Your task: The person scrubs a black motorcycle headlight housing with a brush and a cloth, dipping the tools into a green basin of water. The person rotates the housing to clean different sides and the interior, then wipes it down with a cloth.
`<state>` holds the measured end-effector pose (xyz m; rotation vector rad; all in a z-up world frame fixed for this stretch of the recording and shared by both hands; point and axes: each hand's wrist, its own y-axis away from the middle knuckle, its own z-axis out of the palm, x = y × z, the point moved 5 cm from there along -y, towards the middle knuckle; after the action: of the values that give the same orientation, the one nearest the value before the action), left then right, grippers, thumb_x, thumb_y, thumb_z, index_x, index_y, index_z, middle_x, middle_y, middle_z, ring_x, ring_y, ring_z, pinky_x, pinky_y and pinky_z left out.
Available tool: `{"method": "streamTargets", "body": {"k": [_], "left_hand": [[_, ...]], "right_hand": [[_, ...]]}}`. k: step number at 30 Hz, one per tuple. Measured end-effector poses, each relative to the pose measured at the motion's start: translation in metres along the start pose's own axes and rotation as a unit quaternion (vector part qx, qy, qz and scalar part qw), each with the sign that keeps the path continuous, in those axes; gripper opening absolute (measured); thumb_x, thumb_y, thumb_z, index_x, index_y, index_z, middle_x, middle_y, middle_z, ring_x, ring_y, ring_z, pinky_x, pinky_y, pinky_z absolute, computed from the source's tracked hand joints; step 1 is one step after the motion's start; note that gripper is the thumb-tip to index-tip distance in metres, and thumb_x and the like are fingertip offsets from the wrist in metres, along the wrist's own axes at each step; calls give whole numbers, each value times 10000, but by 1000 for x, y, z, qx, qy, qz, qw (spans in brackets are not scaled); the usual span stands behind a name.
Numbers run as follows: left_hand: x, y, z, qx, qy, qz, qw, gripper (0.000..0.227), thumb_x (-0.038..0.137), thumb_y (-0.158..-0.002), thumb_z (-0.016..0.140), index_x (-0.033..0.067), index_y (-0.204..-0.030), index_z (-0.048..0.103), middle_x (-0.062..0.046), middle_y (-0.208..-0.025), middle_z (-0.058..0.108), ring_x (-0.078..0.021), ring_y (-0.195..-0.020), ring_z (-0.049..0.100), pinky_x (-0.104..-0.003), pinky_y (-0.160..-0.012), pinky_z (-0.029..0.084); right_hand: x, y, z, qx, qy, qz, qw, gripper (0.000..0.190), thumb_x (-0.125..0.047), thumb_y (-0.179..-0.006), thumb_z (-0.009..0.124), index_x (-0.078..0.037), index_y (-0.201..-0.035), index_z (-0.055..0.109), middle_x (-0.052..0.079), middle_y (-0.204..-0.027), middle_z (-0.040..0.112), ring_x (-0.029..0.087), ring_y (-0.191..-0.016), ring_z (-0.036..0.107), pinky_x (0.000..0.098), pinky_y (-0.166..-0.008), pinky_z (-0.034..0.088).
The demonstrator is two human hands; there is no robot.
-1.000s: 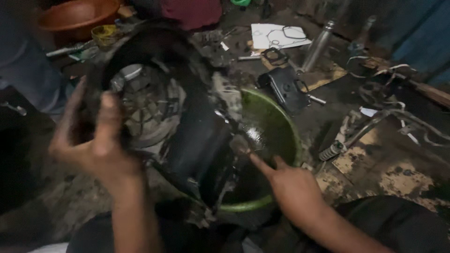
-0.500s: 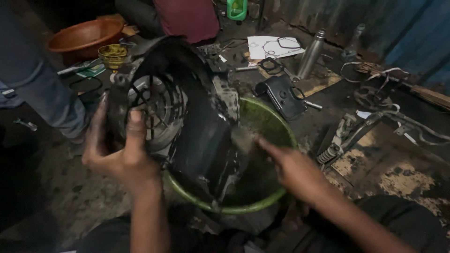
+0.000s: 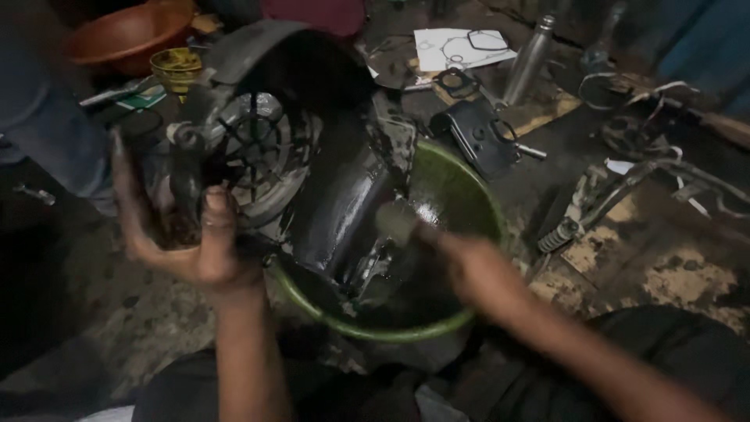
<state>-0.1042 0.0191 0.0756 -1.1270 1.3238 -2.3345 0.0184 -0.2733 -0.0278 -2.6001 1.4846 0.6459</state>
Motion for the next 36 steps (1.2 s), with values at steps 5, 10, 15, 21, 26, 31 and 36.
{"method": "streamTargets", "body": {"k": [5,10,15,21,26,31,36], "left_hand": [[-9,-3,4,5,-28,-10,1000,910,577,-955,724,2,-1574,384,-165,-1422,653,-229,-1130,642,-364,-1012,482],[-12,-1,-17,23,-43,-17,999,898,594,-960,681,13,-1568,367,-157,-1395,663,-213,-1074,640,-357,-954,470],[-12,-5,-8,38,7,19,999,696,488,-1065,679,10,-1522,462,-173,-1471,567,-262,-1343,585,-419,-1204,486],[-5,2,-2,85,-55,-16,995,669,428,-1033,714,-58,-1453,531,-227,-1414,609,-325,-1336,630,-448,-1189,515],[-3,-4,-13,95,-70,-38,992,633,435,-1053,695,-62,-1426,575,-216,-1422,613,-318,-1357,623,-427,-1180,518],[-16,-6,-16,104,-111,-11,988,658,471,-1018,677,-47,-1404,554,-200,-1347,642,-314,-1264,664,-432,-1127,556],[-19,7,-13,74,-168,54,982,668,522,-1103,636,-19,-1480,528,-170,-1360,655,-280,-1216,661,-413,-1084,525]], "right_hand": [[-15,27,25,-37,64,-44,996,735,-32,-869,583,-272,-1549,437,137,-866,682,263,-729,670,414,-668,559],[-19,36,32,-83,8,-91,992,843,-92,-802,652,-398,-1559,443,66,-1122,714,271,-831,744,535,-716,582],[-19,29,-16,44,81,-17,996,928,-29,-814,595,-390,-1619,306,155,-1350,608,364,-1045,697,437,-889,579],[-33,50,49,-129,170,-19,977,882,-163,-912,646,-491,-1627,249,107,-1453,549,405,-1118,640,843,-849,370],[-12,21,-9,0,-56,22,998,763,-152,-968,522,-510,-1595,277,38,-1309,668,194,-783,769,363,-688,627],[-18,24,4,-123,-58,91,986,827,-106,-953,524,-466,-1641,240,81,-1028,761,228,-705,680,340,-637,579],[0,15,23,-98,-84,46,991,724,-174,-958,557,-403,-1601,315,113,-930,753,200,-690,679,373,-670,578]]}}
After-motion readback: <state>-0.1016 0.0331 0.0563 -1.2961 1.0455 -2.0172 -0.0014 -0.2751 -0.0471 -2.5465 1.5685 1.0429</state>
